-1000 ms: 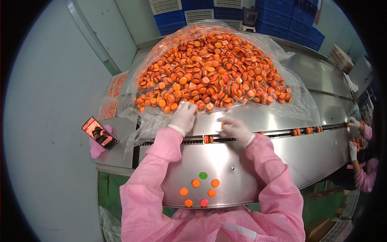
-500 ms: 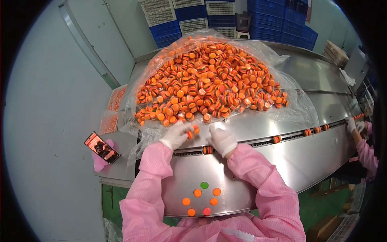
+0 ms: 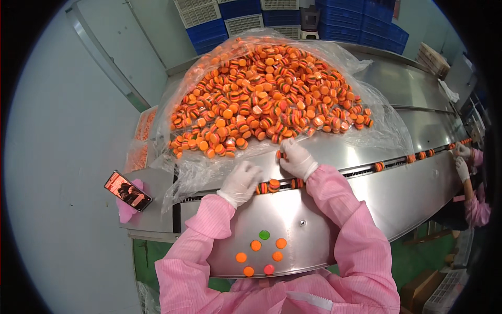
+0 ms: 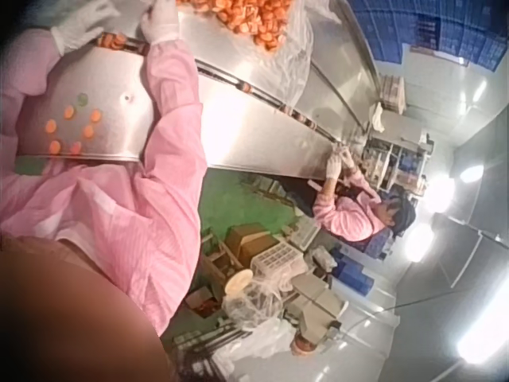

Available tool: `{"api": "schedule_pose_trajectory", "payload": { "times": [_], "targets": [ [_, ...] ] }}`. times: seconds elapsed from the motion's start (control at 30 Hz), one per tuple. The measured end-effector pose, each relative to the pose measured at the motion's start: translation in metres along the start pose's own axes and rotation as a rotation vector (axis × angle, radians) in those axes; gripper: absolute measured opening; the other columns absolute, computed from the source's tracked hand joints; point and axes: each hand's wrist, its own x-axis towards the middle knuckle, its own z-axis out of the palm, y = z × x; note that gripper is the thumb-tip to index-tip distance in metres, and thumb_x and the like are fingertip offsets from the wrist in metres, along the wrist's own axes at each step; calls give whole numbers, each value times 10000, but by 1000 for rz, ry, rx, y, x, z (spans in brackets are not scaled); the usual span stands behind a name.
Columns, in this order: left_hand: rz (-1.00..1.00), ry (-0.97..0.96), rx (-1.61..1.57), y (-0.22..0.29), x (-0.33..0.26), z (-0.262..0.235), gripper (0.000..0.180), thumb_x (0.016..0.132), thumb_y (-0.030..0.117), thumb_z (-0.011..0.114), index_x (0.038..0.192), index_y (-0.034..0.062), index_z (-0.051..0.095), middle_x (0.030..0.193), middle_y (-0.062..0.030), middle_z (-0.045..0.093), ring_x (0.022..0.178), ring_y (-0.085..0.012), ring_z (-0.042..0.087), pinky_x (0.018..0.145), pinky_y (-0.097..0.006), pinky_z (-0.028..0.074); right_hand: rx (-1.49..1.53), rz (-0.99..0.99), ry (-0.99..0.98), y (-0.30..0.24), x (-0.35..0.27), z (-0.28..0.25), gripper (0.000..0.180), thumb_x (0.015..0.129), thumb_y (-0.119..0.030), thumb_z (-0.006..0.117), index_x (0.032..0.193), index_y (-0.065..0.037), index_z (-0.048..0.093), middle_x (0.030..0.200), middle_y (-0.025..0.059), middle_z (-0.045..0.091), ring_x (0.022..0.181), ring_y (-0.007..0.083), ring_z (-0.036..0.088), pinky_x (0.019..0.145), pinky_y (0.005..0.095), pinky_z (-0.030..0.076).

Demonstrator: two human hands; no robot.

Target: The person places small, round, orange and pink candies onto a moving conveyor belt. They pick up candies from a large pile on a stainless steel table and arrange them in a single file line on the belt. The person wears white gloves and a pink protective suit.

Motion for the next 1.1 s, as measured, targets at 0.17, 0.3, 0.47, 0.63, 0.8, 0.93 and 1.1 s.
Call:
{"api": "schedule_pose_trajectory", "payload": {
  "times": [0.17, 0.3, 0.47, 0.63, 0.8, 0.93, 1.1],
  "targets": [
    [180, -277, -11, 36, 31, 31, 334, 719, 164, 619, 1045, 132, 552, 1043, -135, 485, 965, -344, 455, 845, -407, 409, 125, 97, 68, 8, -6, -23, 201, 702, -99, 577, 857, -26, 472, 830, 178, 512, 836, 342, 517, 742, 389, 420],
    [256, -154, 56, 73, 50, 57, 260, 745, 137, 574, 997, 90, 533, 966, -145, 495, 919, -335, 475, 824, -399, 418, 142, 75, 245, 23, -16, -29, 215, 698, -79, 596, 883, -37, 496, 833, 159, 528, 834, 329, 520, 744, 381, 420],
    [284, 180, -79, 63, 51, 21, 320, 657, -2, 561, 969, 45, 508, 850, -143, 546, 853, -337, 517, 758, -410, 434, 186, -9, 287, 2, -44, -63, 250, 671, -10, 588, 910, -56, 531, 836, 128, 552, 821, 317, 531, 747, 381, 424],
    [-5, -152, 212, 18, 2, -14, 267, 668, -47, 512, 914, 31, 445, 845, -166, 509, 833, -348, 507, 740, -426, 434, 123, -165, 2, -12, -67, -10, 130, 698, -38, 524, 822, -71, 505, 769, 131, 521, 754, 322, 507, 696, 411, 424],
    [-39, -289, 378, 16, -18, 16, 258, 721, -2, 502, 973, 3, 446, 880, -176, 504, 856, -346, 528, 750, -412, 468, -93, -338, 53, -12, -80, 9, 111, 727, -101, 558, 829, -71, 526, 908, 123, 535, 854, 315, 518, 743, 368, 451],
    [52, -77, 122, 4, -7, 1, 277, 741, 61, 561, 1007, 44, 486, 939, -174, 492, 878, -352, 529, 741, -405, 464, -144, -286, 59, -22, -65, -11, 109, 742, -109, 546, 841, -66, 533, 930, 126, 537, 877, 320, 514, 758, 379, 448],
    [-341, 157, 439, -56, 43, 5, 259, 771, 168, 573, 1012, 88, 519, 901, -168, 534, 811, -338, 565, 690, -417, 473, 14, -220, 30, -13, 18, 32, 199, 771, -125, 519, 956, -53, 524, 956, 158, 537, 883, 341, 527, 766, 423, 445]
  ]
}}
